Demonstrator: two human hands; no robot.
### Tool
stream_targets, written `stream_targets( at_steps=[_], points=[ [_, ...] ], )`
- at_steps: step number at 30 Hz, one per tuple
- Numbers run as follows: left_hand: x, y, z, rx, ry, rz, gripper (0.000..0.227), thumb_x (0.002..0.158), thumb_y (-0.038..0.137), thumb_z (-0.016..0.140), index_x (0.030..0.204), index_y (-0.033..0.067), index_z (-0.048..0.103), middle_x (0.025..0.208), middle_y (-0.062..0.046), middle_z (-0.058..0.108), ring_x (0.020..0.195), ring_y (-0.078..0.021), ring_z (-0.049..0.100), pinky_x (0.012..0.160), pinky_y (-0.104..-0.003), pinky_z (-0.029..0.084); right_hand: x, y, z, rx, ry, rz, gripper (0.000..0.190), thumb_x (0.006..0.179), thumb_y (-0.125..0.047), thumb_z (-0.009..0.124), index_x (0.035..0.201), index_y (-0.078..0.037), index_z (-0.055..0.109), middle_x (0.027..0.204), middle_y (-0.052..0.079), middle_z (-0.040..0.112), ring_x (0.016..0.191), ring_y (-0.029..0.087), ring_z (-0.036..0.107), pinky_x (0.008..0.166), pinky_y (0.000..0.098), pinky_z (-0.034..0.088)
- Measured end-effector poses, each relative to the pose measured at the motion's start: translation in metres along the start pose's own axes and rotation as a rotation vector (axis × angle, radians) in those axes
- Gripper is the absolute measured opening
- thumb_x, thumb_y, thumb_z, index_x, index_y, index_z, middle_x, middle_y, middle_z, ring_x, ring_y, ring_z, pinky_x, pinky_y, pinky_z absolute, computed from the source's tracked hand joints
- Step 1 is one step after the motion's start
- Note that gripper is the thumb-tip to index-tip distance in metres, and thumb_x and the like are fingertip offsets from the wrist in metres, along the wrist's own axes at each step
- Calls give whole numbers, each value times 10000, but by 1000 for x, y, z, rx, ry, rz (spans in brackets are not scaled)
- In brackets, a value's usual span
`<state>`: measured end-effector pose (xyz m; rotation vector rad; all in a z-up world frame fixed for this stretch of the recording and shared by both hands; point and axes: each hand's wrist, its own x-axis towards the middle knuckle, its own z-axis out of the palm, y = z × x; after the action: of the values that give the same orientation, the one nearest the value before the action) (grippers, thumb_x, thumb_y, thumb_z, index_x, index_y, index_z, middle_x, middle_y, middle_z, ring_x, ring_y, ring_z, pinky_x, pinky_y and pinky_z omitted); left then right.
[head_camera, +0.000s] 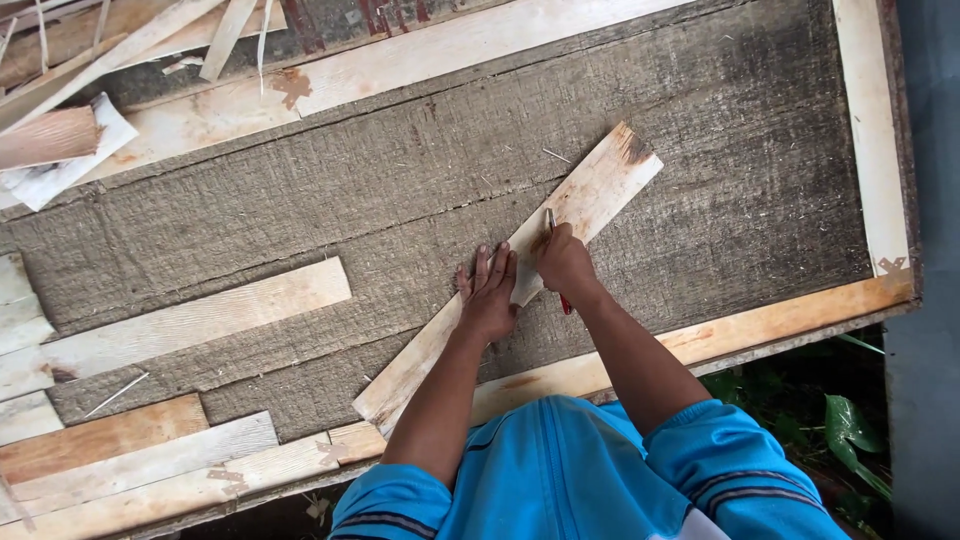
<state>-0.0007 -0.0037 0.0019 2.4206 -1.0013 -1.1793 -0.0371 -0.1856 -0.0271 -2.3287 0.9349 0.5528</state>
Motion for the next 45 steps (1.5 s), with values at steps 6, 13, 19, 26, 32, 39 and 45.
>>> stream_targets(
  at_steps=[6, 13, 19, 26, 32, 39, 45],
  points=[
    [1, 0, 1, -13, -9, -3, 990, 953, 269, 654, 1689, 202, -6, 1758, 38, -172, 1590, -334, -223, 1243, -680, -95, 43, 42, 55, -183, 8, 23, 389, 977, -417, 393, 1128, -58, 388, 951, 219, 665, 833, 478, 744, 626, 510, 621],
    [0, 5, -3, -11, -40, -13, 973, 956, 291, 639, 1686, 179, 5, 1759, 18, -171, 1589, -346, -220, 1244, -690, -97, -29, 18, 36, -1004, -105, -317, 495, 994, -188, 378, 1365, 132, 450, 1262, 329, 615, 973, 384, 759, 759, 444, 642],
    [-2, 2, -3, 12, -17, -13, 1016, 920, 300, 665, 1689, 184, 12, 1764, 20, -151, 1595, -346, -204, 1249, -671, -94, -54, 12, 4, 59, -38, 33, 405, 1027, -337, 416, 1176, 34, 486, 904, 254, 674, 846, 504, 732, 637, 556, 597],
    [-4, 8, -6, 46, 22, 0, 1192, 813, 345, 777, 1691, 182, -14, 1764, -5, -149, 1588, -359, -218, 1245, -673, -105, -81, 16, -27, 446, 95, 169, 270, 943, -340, 618, 983, -87, 534, 795, 210, 652, 828, 421, 724, 671, 505, 539],
    [-18, 20, -17, 164, 8, -1, 1038, 850, 323, 676, 1686, 144, 89, 1769, -86, -2, 1607, -390, -49, 1242, -695, 86, -76, 21, -33, 877, 258, 227, 317, 926, -282, 732, 1030, -81, 509, 810, 132, 591, 746, 277, 661, 696, 445, 547],
    [-4, -23, -56, -194, 6, -43, 461, 886, 296, 465, 1275, 417, 679, 1282, 52, 713, 1276, -257, 641, 1072, -470, 498, -78, 25, -48, 1137, 472, 112, 409, 1096, -428, 603, 1199, -106, 373, 889, 89, 617, 711, 175, 674, 607, 285, 616],
    [6, -60, -23, 39, 127, -207, 489, 891, 183, 500, 1331, 267, 695, 1180, -35, 748, 1146, -281, 710, 1024, -528, 521, -43, 82, 1, 1198, 579, 266, 582, 933, -376, 859, 1152, -60, 423, 879, 92, 580, 596, 181, 644, 476, 324, 519]
  ],
)
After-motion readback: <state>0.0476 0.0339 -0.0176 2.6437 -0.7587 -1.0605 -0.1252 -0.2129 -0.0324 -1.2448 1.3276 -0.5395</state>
